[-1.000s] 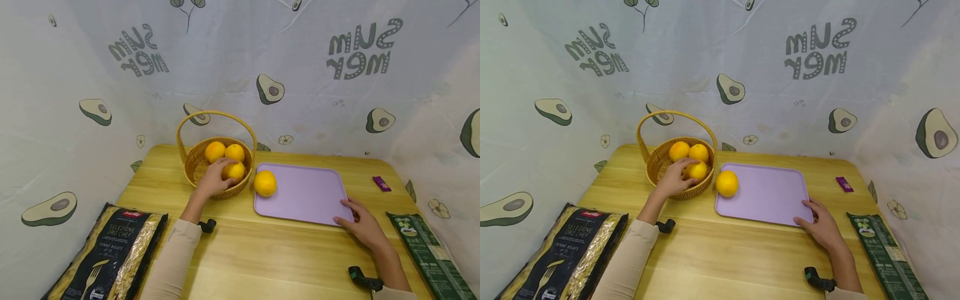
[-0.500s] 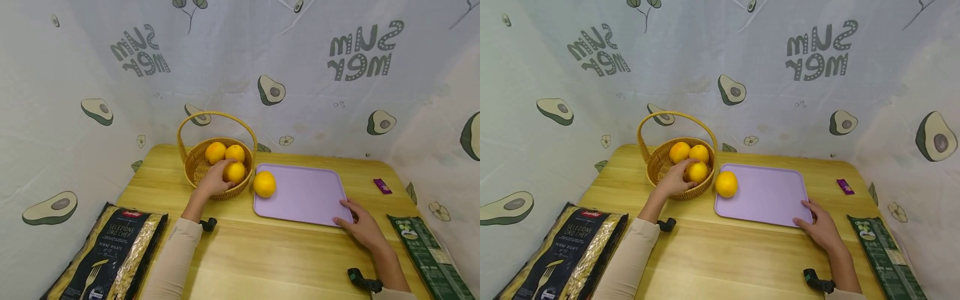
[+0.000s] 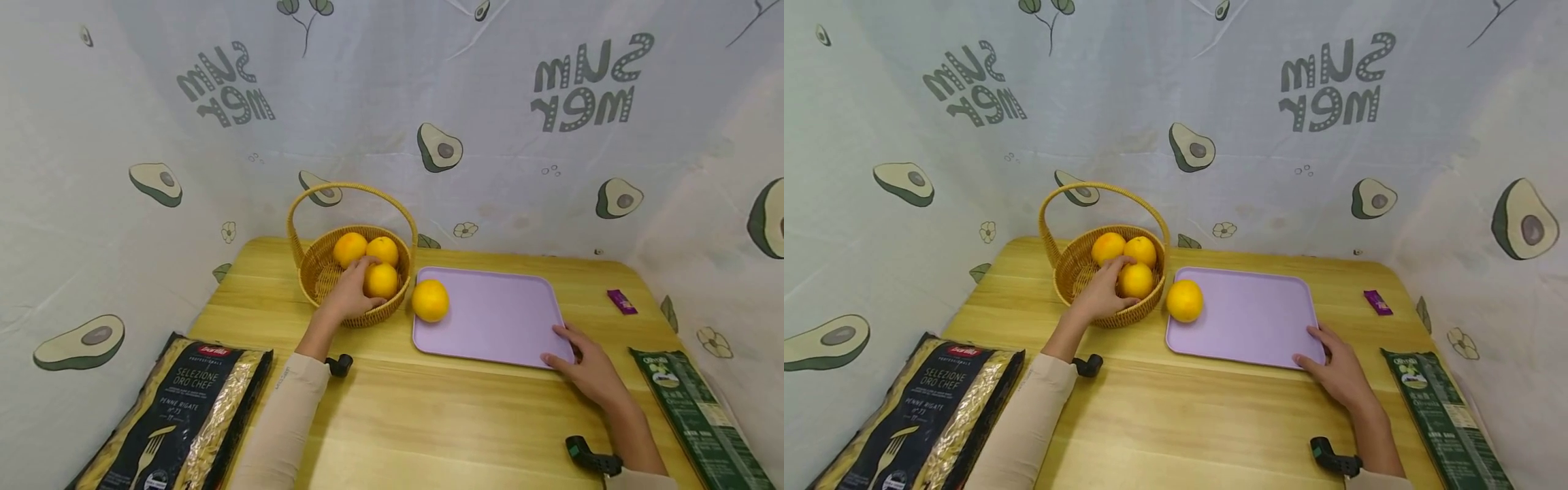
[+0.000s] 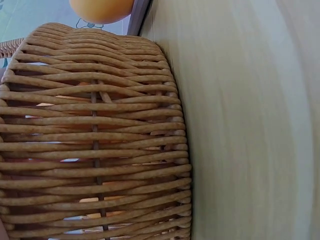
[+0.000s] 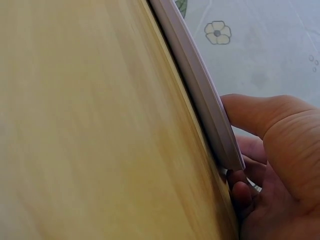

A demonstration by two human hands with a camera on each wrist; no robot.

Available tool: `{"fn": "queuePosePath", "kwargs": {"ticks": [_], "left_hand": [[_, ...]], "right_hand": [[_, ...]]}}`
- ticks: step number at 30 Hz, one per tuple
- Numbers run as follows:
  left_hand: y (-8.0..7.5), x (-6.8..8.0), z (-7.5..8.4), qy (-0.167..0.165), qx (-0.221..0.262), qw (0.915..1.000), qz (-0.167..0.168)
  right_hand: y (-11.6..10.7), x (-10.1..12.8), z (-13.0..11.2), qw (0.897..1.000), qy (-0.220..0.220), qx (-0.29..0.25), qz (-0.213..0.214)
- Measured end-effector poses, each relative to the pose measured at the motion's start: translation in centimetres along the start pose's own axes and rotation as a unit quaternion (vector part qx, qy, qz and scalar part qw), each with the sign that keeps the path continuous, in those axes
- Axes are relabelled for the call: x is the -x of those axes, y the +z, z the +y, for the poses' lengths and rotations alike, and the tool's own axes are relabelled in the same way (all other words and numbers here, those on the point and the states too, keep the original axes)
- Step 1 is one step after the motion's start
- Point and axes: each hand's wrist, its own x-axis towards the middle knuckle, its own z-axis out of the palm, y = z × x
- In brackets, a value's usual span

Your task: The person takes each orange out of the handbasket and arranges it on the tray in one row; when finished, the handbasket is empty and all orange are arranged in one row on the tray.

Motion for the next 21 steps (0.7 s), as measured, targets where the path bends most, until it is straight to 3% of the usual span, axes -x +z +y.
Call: {"fn": "queuePosePath", "kwargs": {"ticks": [5, 9, 14, 21], "left_hand": [[0.1, -0.6, 0.1, 0.019, -0.022, 0.9996, -0.003], [0.0, -0.7, 0.1, 0.013, -0.019, 0.9997, 0.005], [-0.3, -0.5, 0.1, -0.001, 0.022, 0.998, 0.06], [-0.9, 0.4, 0.3, 0.023, 0.095, 0.9882, 0.118]], "right_hand": [[0.0, 0.0, 0.0, 1.0, -0.005, -0.004, 0.003], [0.1, 0.1, -0.2, 1.0, -0.002, -0.006, 0.002], [0.0, 0.2, -0.3, 1.0, -0.002, -0.009, 0.002], [0.0, 0.1, 0.0, 1.0, -0.001, -0.01, -0.001]]}}
